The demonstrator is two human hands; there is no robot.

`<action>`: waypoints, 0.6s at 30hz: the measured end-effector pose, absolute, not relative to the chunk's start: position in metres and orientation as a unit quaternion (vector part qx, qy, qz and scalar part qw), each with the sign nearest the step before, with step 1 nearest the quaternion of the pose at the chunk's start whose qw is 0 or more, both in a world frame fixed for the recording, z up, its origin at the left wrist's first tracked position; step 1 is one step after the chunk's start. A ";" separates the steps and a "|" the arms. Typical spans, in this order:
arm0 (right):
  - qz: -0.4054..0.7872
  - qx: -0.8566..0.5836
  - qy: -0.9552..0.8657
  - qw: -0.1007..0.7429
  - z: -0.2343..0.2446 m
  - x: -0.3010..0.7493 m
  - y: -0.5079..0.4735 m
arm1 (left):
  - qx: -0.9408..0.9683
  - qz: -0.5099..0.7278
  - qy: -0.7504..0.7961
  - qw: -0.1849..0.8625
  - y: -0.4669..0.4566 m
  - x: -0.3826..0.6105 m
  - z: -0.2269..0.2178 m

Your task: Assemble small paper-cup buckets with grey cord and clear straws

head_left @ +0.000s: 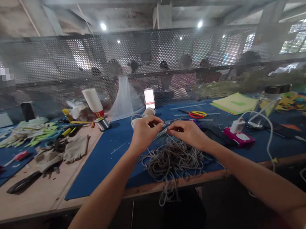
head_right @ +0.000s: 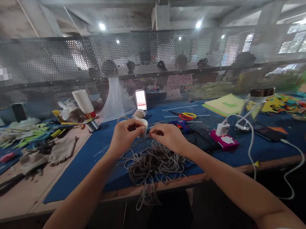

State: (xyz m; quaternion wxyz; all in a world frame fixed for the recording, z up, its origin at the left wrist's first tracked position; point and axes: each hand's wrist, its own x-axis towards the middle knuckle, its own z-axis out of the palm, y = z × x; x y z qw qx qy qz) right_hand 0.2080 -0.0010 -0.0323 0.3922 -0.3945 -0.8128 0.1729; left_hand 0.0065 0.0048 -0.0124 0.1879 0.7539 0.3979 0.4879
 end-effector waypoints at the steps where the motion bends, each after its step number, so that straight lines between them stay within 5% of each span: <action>1: 0.128 -0.401 -0.824 0.380 -0.029 0.207 -0.006 | 0.761 0.483 0.404 0.154 0.004 0.007 -0.013; 6: -0.002 -0.422 -0.851 0.311 -0.001 0.206 -0.021 | 0.798 0.449 0.402 0.027 0.003 0.007 -0.017; 11: -0.024 -0.436 -0.844 0.310 0.022 0.211 -0.010 | 0.815 0.430 0.388 0.034 0.003 0.006 -0.018; 18: 0.199 -0.397 -0.845 0.298 0.017 0.226 0.035 | 0.806 0.432 0.345 0.213 0.000 0.004 -0.011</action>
